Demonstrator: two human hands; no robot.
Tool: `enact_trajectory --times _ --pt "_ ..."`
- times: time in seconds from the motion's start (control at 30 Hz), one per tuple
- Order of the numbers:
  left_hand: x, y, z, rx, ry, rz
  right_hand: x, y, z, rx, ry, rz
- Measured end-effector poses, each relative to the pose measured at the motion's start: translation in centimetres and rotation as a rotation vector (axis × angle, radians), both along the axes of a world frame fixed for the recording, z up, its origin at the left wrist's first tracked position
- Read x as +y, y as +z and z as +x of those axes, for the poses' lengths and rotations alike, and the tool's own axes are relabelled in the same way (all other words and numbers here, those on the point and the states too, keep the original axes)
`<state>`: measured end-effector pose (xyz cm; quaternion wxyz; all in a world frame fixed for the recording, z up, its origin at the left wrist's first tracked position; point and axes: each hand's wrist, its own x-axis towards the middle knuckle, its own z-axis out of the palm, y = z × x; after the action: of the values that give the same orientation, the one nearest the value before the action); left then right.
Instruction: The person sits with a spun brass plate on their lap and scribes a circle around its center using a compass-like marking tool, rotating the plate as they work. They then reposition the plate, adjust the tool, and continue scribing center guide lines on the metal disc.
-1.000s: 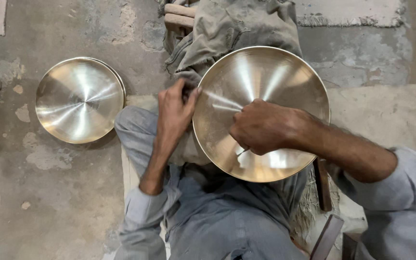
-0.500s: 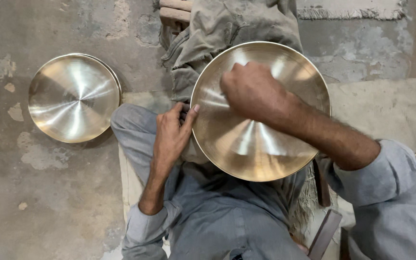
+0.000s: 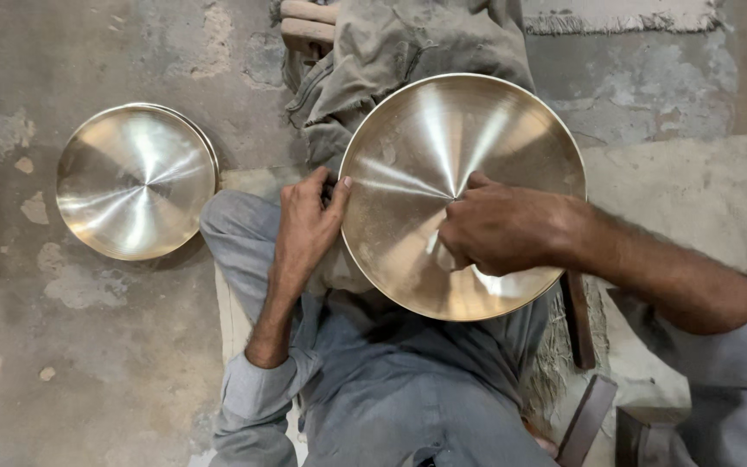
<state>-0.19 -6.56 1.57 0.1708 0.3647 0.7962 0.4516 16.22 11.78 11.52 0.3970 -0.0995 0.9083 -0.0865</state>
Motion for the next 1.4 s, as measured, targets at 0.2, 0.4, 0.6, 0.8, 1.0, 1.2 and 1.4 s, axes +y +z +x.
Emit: enact_trajectory --times 0.2,0.4,0.6,0.8,1.0,1.2,1.4 --pt "2.3 -0.8 -0.5 0.015 -0.005 0.022 2.9 1.0 -0.2 -0.045 -0.268 -0.283" --pt "4.5 -1.1 0.9 0.083 0.090 0.148 7.9 1.3 5.1 0.487 -0.469 -0.748" --pt "0.9 -0.3 1.8 -0.164 0.223 0.112 9.1 2.2 18.0 0.943 -0.886 -0.848" --pt "-9.1 1.4 -1.6 -0.010 0.645 0.214 8.7 -2.0 27.1 1.038 -1.378 -0.849" --pt "-15.8 0.3 -7.4 0.245 0.798 0.575 9.4 -5.6 30.9 1.030 -1.480 -0.858" --pt "-13.5 -0.7 -14.0 0.281 1.118 0.345 8.6 -7.4 31.8 0.958 -1.489 -0.874" --pt "-7.0 -1.8 -14.8 0.207 1.006 0.258 8.0 -7.6 31.2 0.947 -1.497 -0.879"
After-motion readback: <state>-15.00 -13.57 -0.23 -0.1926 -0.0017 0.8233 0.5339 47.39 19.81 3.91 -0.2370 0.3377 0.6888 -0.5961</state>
